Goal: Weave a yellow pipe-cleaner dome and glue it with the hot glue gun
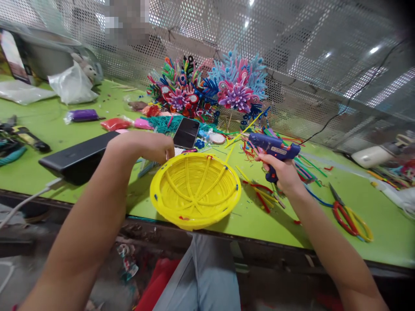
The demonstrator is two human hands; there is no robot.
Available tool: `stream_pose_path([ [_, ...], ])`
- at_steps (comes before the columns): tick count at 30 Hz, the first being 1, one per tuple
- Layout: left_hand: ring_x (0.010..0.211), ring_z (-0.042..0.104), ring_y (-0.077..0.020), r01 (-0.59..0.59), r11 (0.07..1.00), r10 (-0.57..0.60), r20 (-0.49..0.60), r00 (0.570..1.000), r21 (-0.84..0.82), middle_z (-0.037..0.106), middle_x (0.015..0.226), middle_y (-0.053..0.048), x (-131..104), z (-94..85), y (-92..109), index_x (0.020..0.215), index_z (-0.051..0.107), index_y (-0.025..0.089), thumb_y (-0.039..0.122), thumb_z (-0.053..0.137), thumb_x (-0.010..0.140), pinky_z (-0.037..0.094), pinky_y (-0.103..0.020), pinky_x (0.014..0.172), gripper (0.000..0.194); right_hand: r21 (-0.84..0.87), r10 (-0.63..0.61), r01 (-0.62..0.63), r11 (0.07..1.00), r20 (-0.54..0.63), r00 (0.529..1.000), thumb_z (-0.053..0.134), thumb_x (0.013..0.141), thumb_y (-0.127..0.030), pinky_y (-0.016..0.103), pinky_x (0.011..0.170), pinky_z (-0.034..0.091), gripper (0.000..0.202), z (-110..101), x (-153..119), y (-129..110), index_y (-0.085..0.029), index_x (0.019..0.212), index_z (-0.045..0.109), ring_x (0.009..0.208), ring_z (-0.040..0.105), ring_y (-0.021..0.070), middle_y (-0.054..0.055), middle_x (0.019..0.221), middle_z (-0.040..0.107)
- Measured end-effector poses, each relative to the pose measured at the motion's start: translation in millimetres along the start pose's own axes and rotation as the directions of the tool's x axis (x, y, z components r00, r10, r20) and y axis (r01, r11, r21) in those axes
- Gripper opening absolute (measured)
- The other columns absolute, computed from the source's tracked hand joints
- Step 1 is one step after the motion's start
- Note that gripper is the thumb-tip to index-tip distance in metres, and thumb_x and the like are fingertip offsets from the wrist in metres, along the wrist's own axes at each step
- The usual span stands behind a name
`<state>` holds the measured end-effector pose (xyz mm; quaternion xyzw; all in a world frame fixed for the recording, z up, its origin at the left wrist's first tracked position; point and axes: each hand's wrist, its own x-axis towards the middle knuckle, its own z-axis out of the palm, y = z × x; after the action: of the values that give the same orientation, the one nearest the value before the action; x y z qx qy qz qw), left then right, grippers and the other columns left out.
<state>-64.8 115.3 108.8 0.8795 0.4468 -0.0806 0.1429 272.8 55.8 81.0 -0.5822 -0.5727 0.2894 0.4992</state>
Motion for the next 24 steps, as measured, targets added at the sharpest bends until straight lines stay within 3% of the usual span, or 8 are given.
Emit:
stream_pose_path([
  [3,0.074,0.06,-0.014,0.019,1.0,-0.019,-0.023,1.0,0.018,0.078,0.091,-0.006,0,-5.2,2,0.084,0.075,0.013,0.014,0.044,0.075,0.04,-0.023,0.068,0.032,-0.019,-0.004,0.004,1.0,0.011,1.0,0.073,0.071,-0.044,0.025,0.047,0.028,0.027,-1,-1,2,-0.017,0.074,0.069,0.048,0.039,0.0082,-0.004,0.054,0.049],
  [5,0.076,0.061,-0.0162,0.122,0.992,-0.118,-0.127,0.985,0.023,0.076,0.09,-0.008,0,-9.6,1,0.086,0.074,0.013,0.03,0.045,0.085,0.039,-0.024,0.067,0.035,-0.028,-0.015,0.016,0.999,0.021,1.0,0.073,0.07,-0.045,0.026,0.048,0.029,0.029,-1,-2,1,-0.017,0.074,0.068,0.049,0.039,0.0084,-0.004,0.054,0.048],
  [8,0.075,0.062,-0.0195,0.243,0.967,-0.256,-0.224,0.941,-0.081,0.074,0.086,-0.009,0,-14.3,-1,0.084,0.074,0.015,0.059,0.038,0.089,0.041,-0.028,0.066,0.057,-0.073,-0.034,0.038,0.997,0.052,0.998,0.075,0.068,-0.049,0.027,0.051,0.035,0.032,-1,-4,-3,-0.019,0.074,0.066,0.051,0.044,0.0104,-0.004,0.055,0.05],
  [11,0.086,0.065,-0.0211,0.079,0.97,-0.116,-0.152,0.982,-0.23,0.074,0.099,-0.009,-1,-14.4,-1,0.105,0.073,0.018,0.065,0.04,0.086,0.045,-0.027,0.074,0.061,-0.171,-0.112,0.133,0.976,0.131,0.985,0.075,0.067,-0.051,0.031,0.057,0.042,0.032,-1,-5,-14,-0.022,0.075,0.066,0.059,0.052,0.0153,0.0,0.063,0.058],
  [14,0.1,0.065,-0.0234,-0.095,0.968,0.089,-0.036,0.995,-0.234,0.071,0.119,-0.009,1,-11.2,6,0.134,0.061,0.02,0.062,0.05,0.083,0.047,-0.027,0.083,0.066,-0.278,-0.243,0.318,0.906,0.275,0.93,0.074,0.07,-0.045,0.031,0.056,0.042,0.024,0,-5,-28,-0.024,0.074,0.064,0.061,0.053,0.017,0.001,0.066,0.062],
  [16,0.107,0.063,-0.0242,-0.14,0.968,0.139,-0.017,0.99,-0.21,0.068,0.127,-0.009,2,-9.6,13,0.136,0.059,0.019,0.052,0.051,0.084,0.046,-0.028,0.09,0.062,-0.35,-0.314,0.441,0.827,0.363,0.877,0.071,0.074,-0.038,0.03,0.054,0.04,0.019,0,-5,-38,-0.023,0.071,0.061,0.058,0.05,0.0151,0.001,0.064,0.061],
  [20,0.105,0.061,-0.0211,-0.132,0.967,0.118,-0.075,0.99,-0.218,0.069,0.125,-0.004,1,-12.0,17,0.127,0.067,0.017,0.039,0.046,0.087,0.045,-0.029,0.095,0.05,-0.406,-0.404,0.605,0.685,0.479,0.779,0.065,0.078,-0.03,0.028,0.055,0.038,0.017,-2,-6,-50,-0.022,0.067,0.055,0.055,0.048,0.0117,-0.001,0.062,0.059],
  [24,0.094,0.06,-0.0189,-0.081,0.983,0.068,-0.081,0.994,-0.165,0.074,0.098,-0.002,5,-21.0,9,0.119,0.071,0.012,0.042,0.054,0.082,0.046,-0.031,0.095,0.05,-0.423,-0.404,0.691,0.586,0.587,0.701,0.063,0.078,-0.026,0.027,0.057,0.038,0.01,-2,-12,-46,-0.021,0.071,0.058,0.056,0.052,0.0122,0.0,0.065,0.061],
])
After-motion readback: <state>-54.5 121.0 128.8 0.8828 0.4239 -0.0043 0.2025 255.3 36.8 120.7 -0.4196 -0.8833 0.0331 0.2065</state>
